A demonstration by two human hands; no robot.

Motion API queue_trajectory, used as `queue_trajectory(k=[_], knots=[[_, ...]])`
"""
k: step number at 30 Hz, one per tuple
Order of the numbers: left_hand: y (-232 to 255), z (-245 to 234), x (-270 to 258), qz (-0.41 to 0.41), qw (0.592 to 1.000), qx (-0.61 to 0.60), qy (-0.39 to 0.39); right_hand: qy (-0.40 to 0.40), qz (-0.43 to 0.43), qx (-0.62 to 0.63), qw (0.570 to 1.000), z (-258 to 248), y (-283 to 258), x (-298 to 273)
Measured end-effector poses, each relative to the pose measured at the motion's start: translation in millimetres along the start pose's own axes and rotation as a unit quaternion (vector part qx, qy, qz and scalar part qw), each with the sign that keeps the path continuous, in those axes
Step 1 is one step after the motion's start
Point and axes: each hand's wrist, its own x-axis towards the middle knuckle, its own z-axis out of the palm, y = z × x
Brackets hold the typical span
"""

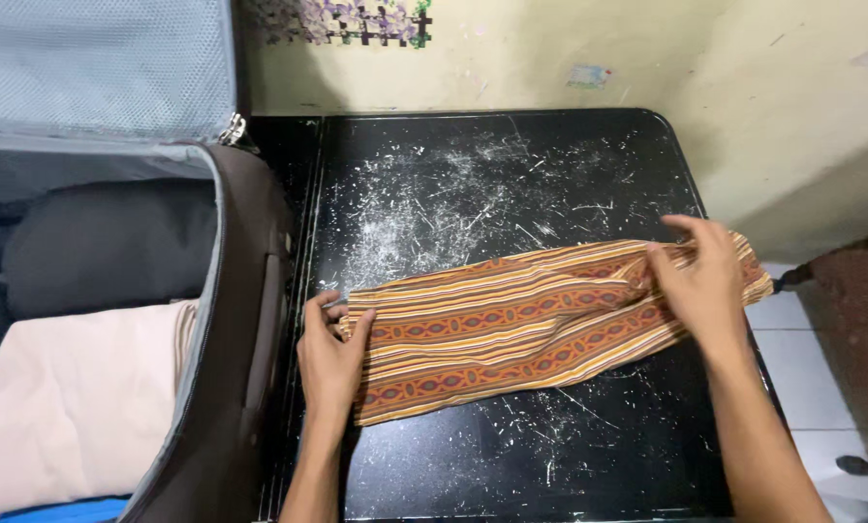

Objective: The person folds a pair of patterned shorts on a black table, then places them into an open suitcase. The person then folds a black t-shirt on the same table.

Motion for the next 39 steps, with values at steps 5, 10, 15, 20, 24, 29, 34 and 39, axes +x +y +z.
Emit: queue_trajectory(k=[5,10,15,20,24,29,34,39], knots=[[-10,4,2,0.0,1.0,-0.02,-0.002,0.06,0.073,-0.143,0.985,-21,83,-1],[-29,11,5,0.029,0.999,-0.029,0.033,0.022,0.274,0.283,0.919,-17,122,-5],[-38,15,7,0.063,0.992,-0.077,0.072,0.069,0.253,0.41,0.873,-22,142,-16],[-29,16,7,0.051,0.995,-0.015,0.079,0.092,0.256,0.389,0.88,-15,151,-20],[-12,8,1,0.024,0.997,0.025,0.064,0.098,0.27,0.374,0.882,-20,144,-22],[15,-11,-38,-0.044,0.995,0.09,0.024,-0.017,0.271,0.401,0.875,-36,137,-32],[30,-19,-69,-0.081,0.993,0.084,0.017,0.006,0.256,0.406,0.877,-34,144,-33],[23,-16,-71,-0.042,0.997,0.042,0.04,0.033,0.25,0.386,0.887,-26,156,-37]])
